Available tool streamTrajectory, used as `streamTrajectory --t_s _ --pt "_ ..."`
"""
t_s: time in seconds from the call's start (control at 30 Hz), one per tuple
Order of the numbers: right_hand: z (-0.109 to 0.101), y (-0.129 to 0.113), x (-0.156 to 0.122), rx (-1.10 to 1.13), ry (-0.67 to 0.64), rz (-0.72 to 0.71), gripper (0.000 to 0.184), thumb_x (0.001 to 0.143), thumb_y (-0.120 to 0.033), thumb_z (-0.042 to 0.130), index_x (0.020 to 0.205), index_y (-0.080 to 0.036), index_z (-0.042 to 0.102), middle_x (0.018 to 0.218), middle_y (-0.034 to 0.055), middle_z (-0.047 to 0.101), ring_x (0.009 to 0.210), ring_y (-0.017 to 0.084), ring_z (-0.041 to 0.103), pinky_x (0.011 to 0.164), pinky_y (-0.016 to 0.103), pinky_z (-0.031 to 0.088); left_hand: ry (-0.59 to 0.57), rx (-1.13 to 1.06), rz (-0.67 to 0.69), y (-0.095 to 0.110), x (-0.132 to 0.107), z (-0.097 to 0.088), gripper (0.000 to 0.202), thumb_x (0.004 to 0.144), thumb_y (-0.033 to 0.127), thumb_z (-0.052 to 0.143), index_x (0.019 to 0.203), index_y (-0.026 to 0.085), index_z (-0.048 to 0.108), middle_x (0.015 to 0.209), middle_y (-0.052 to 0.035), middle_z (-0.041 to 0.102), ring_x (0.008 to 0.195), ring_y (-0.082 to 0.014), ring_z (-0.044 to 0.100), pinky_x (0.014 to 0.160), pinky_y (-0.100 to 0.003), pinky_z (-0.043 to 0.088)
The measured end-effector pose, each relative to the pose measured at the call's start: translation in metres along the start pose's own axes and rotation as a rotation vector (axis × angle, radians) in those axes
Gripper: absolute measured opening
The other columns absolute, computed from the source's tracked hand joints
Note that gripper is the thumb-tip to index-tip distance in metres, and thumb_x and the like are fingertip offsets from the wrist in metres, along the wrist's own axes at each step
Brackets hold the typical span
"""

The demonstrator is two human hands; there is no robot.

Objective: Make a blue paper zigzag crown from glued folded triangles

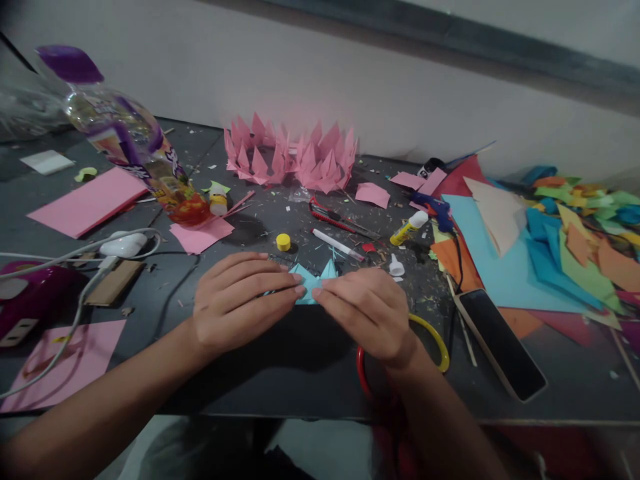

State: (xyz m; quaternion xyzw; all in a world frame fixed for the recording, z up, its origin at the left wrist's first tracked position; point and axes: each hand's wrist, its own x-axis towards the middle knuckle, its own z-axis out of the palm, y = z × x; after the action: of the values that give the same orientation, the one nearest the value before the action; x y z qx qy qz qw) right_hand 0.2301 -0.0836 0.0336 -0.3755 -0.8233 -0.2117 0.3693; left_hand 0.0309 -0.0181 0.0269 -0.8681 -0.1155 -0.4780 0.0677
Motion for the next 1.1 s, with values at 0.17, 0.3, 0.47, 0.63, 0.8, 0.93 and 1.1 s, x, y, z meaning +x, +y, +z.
streamTrajectory --t_s 0.17,0.3,0.47,0.63,0.8,0.93,1.1 --pt "0.000 0.000 -0.001 -0.033 0.026 -0.036 0.023 0.078 -0.008 0.063 0.097 -0.021 0.064 0.084 0.0013 0.070 0.079 0.015 0.063 0.071 0.030 0.052 0.017 0.026 0.026 0.001 0.002 -0.002 0.009 0.080 0.013 0.064 0.088 0.017 0.064 0.085 0.0001 0.073 0.074 -0.0130 0.064 0.071 -0.027 0.051" --pt "-0.001 0.000 -0.002 -0.074 0.027 -0.036 0.022 0.078 -0.011 0.064 0.096 -0.024 0.065 0.082 -0.0003 0.070 0.077 0.015 0.062 0.071 0.030 0.052 0.059 0.030 0.055 0.002 0.004 -0.002 0.009 0.077 0.012 0.067 0.085 0.016 0.066 0.083 -0.0002 0.073 0.069 -0.0136 0.061 0.065 -0.027 0.051" --pt "-0.001 0.000 -0.002 -0.072 0.010 -0.032 0.023 0.079 -0.010 0.063 0.097 -0.024 0.065 0.083 -0.0005 0.070 0.078 0.014 0.062 0.072 0.030 0.052 0.048 0.022 0.018 0.003 0.002 -0.001 0.011 0.077 0.012 0.067 0.086 0.016 0.065 0.085 0.0000 0.073 0.073 -0.0139 0.062 0.067 -0.028 0.052" --pt "0.000 0.000 -0.003 -0.060 0.021 -0.032 0.022 0.079 -0.008 0.062 0.095 -0.023 0.066 0.083 -0.0007 0.070 0.078 0.014 0.061 0.072 0.030 0.051 0.037 0.018 0.033 0.003 0.003 -0.003 0.011 0.080 0.013 0.064 0.089 0.016 0.065 0.086 0.0007 0.072 0.074 -0.0139 0.061 0.070 -0.028 0.051" --pt "-0.002 -0.002 -0.001 -0.063 0.017 -0.046 0.023 0.079 -0.006 0.061 0.096 -0.022 0.065 0.083 0.0001 0.069 0.077 0.014 0.060 0.072 0.030 0.052 0.076 0.045 0.081 0.003 0.004 -0.003 0.009 0.080 0.013 0.063 0.086 0.019 0.067 0.081 0.0028 0.072 0.075 -0.0142 0.059 0.076 -0.030 0.049" --pt "0.000 -0.001 0.001 -0.014 0.067 -0.018 0.023 0.080 -0.013 0.062 0.101 -0.022 0.063 0.084 0.0018 0.065 0.077 0.015 0.060 0.072 0.031 0.051 0.121 0.013 -0.063 0.005 0.005 0.001 0.007 0.077 0.016 0.067 0.082 0.020 0.065 0.076 0.0023 0.067 0.071 -0.0132 0.055 0.069 -0.028 0.046" --pt "0.013 0.007 -0.002 0.152 0.382 0.292 0.027 0.090 -0.031 0.045 0.110 -0.022 0.061 0.093 0.0059 0.061 0.088 0.020 0.059 0.077 0.037 0.048 0.276 -0.240 -0.607 -0.002 0.008 0.005 0.003 0.080 0.016 0.063 0.078 0.018 0.062 0.073 0.0012 0.055 0.063 -0.0094 0.049 0.057 -0.023 0.041"
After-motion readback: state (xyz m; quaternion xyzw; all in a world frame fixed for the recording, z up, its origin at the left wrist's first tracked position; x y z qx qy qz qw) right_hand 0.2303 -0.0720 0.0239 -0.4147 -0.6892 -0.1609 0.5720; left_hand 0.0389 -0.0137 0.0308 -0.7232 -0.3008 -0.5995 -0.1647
